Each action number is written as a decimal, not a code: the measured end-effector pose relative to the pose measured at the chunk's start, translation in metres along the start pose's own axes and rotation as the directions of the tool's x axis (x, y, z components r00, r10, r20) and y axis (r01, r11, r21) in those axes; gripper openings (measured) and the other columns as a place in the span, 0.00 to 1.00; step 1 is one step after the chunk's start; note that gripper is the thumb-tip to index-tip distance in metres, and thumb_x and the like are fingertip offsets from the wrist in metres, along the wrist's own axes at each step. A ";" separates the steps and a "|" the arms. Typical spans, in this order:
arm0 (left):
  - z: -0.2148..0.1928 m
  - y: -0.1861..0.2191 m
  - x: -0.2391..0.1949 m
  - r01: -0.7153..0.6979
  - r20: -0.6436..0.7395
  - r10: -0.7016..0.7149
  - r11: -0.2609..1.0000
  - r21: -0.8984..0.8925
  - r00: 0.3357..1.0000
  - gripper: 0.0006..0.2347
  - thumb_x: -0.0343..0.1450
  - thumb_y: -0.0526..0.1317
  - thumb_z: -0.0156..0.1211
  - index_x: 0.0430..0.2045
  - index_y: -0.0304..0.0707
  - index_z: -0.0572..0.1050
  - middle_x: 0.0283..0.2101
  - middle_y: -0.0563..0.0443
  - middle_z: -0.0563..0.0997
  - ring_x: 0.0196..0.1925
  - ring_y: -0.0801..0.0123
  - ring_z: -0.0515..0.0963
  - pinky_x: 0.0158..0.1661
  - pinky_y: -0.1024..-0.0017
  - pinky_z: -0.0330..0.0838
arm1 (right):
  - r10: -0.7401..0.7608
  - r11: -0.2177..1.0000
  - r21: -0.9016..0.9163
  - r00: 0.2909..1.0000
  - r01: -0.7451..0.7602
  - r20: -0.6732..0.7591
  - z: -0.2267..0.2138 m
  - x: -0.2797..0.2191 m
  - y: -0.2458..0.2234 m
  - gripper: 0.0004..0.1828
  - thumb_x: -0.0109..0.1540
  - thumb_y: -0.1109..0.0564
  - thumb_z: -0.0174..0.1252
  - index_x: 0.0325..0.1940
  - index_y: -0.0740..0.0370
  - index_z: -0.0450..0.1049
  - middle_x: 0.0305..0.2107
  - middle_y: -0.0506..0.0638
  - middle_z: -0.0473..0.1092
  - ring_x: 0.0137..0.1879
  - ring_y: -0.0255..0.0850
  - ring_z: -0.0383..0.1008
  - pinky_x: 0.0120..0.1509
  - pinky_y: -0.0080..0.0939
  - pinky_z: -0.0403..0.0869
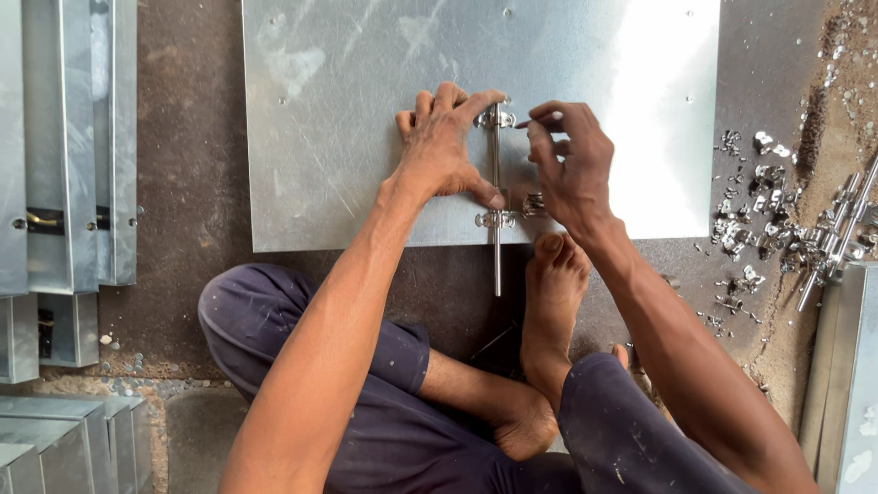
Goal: The person attaches metal hardware including a latch, hinges, and a rod to galvanized metal sheets using a hammer and small components.
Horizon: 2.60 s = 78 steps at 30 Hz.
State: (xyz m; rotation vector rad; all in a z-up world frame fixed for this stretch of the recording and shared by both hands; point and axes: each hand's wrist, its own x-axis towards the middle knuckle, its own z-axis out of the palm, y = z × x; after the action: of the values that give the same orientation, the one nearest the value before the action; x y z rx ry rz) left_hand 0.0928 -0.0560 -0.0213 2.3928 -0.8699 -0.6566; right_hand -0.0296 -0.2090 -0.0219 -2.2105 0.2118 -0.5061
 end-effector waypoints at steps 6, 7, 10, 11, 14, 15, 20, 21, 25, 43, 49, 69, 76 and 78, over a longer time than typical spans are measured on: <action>-0.003 0.004 -0.002 0.041 0.008 -0.041 0.999 -0.010 0.999 0.57 0.26 0.54 0.87 0.59 0.73 0.69 0.53 0.60 0.72 0.61 0.60 0.64 0.60 0.53 0.55 | 0.030 0.999 -0.046 0.998 -0.027 0.052 0.002 0.014 0.000 0.06 0.72 0.63 0.54 0.51 0.69 0.72 0.44 0.59 0.71 0.43 0.44 0.81 0.41 0.36 0.81; -0.003 0.005 -0.002 0.048 0.009 -0.048 0.999 -0.012 0.999 0.57 0.26 0.54 0.87 0.58 0.73 0.70 0.53 0.61 0.72 0.61 0.60 0.65 0.61 0.54 0.55 | 0.015 0.999 -0.051 0.998 -0.012 0.057 0.002 0.015 0.000 0.06 0.72 0.63 0.55 0.51 0.69 0.72 0.45 0.58 0.72 0.43 0.44 0.81 0.41 0.37 0.82; -0.004 0.005 -0.002 0.036 -0.005 -0.036 0.999 -0.014 0.999 0.56 0.26 0.53 0.87 0.58 0.73 0.70 0.53 0.60 0.72 0.61 0.60 0.64 0.60 0.53 0.55 | -0.010 0.998 -0.056 0.998 0.014 0.067 0.001 0.014 0.000 0.06 0.72 0.63 0.56 0.52 0.69 0.73 0.45 0.58 0.72 0.45 0.44 0.81 0.43 0.37 0.84; -0.004 0.005 -0.001 0.034 -0.009 -0.034 0.999 -0.017 0.999 0.56 0.26 0.53 0.87 0.58 0.73 0.70 0.53 0.60 0.73 0.61 0.60 0.64 0.61 0.53 0.55 | -0.010 0.999 -0.046 0.998 0.013 0.070 0.001 0.014 0.001 0.06 0.71 0.64 0.56 0.52 0.69 0.73 0.45 0.58 0.72 0.45 0.45 0.81 0.44 0.36 0.84; -0.003 0.005 -0.002 0.035 -0.013 -0.035 0.999 -0.023 0.999 0.56 0.26 0.53 0.87 0.57 0.72 0.71 0.53 0.60 0.73 0.61 0.60 0.64 0.61 0.52 0.54 | -0.021 0.999 -0.042 0.997 0.024 0.074 0.001 0.013 0.003 0.07 0.71 0.64 0.55 0.52 0.68 0.73 0.45 0.58 0.72 0.47 0.45 0.81 0.45 0.36 0.84; -0.003 0.005 -0.002 0.037 -0.012 -0.037 0.999 -0.024 0.999 0.56 0.26 0.53 0.88 0.57 0.72 0.71 0.53 0.60 0.73 0.61 0.60 0.64 0.61 0.52 0.54 | -0.026 0.999 -0.045 0.997 0.030 0.075 0.001 0.012 0.003 0.06 0.71 0.63 0.55 0.52 0.68 0.73 0.46 0.58 0.72 0.47 0.45 0.81 0.46 0.36 0.84; -0.003 0.004 -0.003 0.033 -0.022 -0.033 0.999 -0.034 0.999 0.56 0.26 0.52 0.88 0.57 0.72 0.71 0.53 0.60 0.73 0.61 0.60 0.64 0.62 0.52 0.53 | -0.063 0.996 -0.061 0.995 0.068 0.077 0.002 0.013 0.010 0.06 0.72 0.63 0.56 0.52 0.69 0.73 0.45 0.58 0.73 0.47 0.45 0.81 0.45 0.37 0.82; -0.002 0.004 -0.003 0.036 -0.017 -0.036 0.999 -0.032 0.999 0.55 0.27 0.53 0.88 0.57 0.71 0.71 0.53 0.60 0.73 0.61 0.60 0.64 0.62 0.52 0.53 | -0.067 0.996 -0.057 0.995 0.072 0.077 0.002 0.013 0.012 0.06 0.72 0.63 0.56 0.52 0.69 0.73 0.46 0.58 0.73 0.47 0.45 0.81 0.45 0.37 0.81; -0.002 0.005 -0.001 0.058 -0.005 -0.058 0.997 -0.041 0.998 0.55 0.27 0.52 0.87 0.58 0.72 0.71 0.53 0.62 0.74 0.61 0.61 0.65 0.62 0.53 0.54 | -0.075 0.996 -0.042 0.996 0.077 0.045 0.005 0.013 0.012 0.05 0.73 0.63 0.55 0.51 0.68 0.73 0.45 0.57 0.74 0.45 0.44 0.81 0.43 0.36 0.84; 0.000 0.002 0.001 0.043 -0.015 -0.043 0.999 -0.025 0.999 0.54 0.28 0.52 0.88 0.57 0.69 0.72 0.54 0.60 0.73 0.63 0.60 0.64 0.62 0.49 0.53 | -0.103 0.994 -0.018 0.981 0.107 0.166 0.016 0.016 0.005 0.09 0.71 0.61 0.58 0.55 0.66 0.74 0.47 0.58 0.73 0.48 0.44 0.79 0.47 0.39 0.82; -0.004 0.004 0.000 0.038 0.006 -0.038 0.999 -0.016 0.999 0.56 0.27 0.53 0.87 0.58 0.72 0.70 0.54 0.60 0.72 0.60 0.61 0.65 0.61 0.53 0.54 | 0.489 0.872 0.012 0.872 -0.489 0.016 -0.032 -0.010 0.001 0.07 0.68 0.59 0.57 0.46 0.65 0.77 0.33 0.57 0.74 0.34 0.40 0.69 0.36 0.36 0.70; -0.022 0.010 -0.031 -0.024 -0.068 0.009 0.977 -0.213 0.998 0.44 0.46 0.44 0.80 0.63 0.63 0.69 0.51 0.52 0.73 0.56 0.59 0.72 0.53 0.63 0.73 | 0.765 0.638 -0.159 0.596 -0.754 0.242 -0.060 -0.027 -0.084 0.18 0.62 0.51 0.50 0.49 0.61 0.79 0.20 0.54 0.73 0.26 0.41 0.71 0.32 0.46 0.70; -0.035 0.003 -0.080 0.310 0.139 -0.295 0.677 -0.668 0.945 0.17 0.71 0.54 0.59 0.48 0.47 0.81 0.38 0.48 0.84 0.34 0.69 0.82 0.32 0.68 0.79 | 0.010 0.955 0.276 0.944 -0.107 0.330 -0.029 -0.054 -0.102 0.10 0.72 0.53 0.53 0.53 0.60 0.73 0.38 0.50 0.76 0.43 0.38 0.78 0.46 0.42 0.79; -0.032 0.005 -0.083 0.184 -0.013 -0.218 0.853 -0.488 0.976 0.14 0.70 0.51 0.64 0.44 0.48 0.83 0.40 0.47 0.84 0.39 0.66 0.81 0.39 0.65 0.79 | 0.291 0.888 0.298 0.931 -0.349 0.222 -0.046 -0.068 -0.081 0.09 0.68 0.56 0.56 0.50 0.62 0.74 0.33 0.49 0.78 0.36 0.35 0.78 0.36 0.35 0.79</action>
State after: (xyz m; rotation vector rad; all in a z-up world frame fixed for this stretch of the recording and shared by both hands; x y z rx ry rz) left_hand 0.0533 0.0070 0.0275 2.0410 -0.3635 -0.7642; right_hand -0.1118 -0.1679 0.0476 -1.8257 0.3654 -0.1502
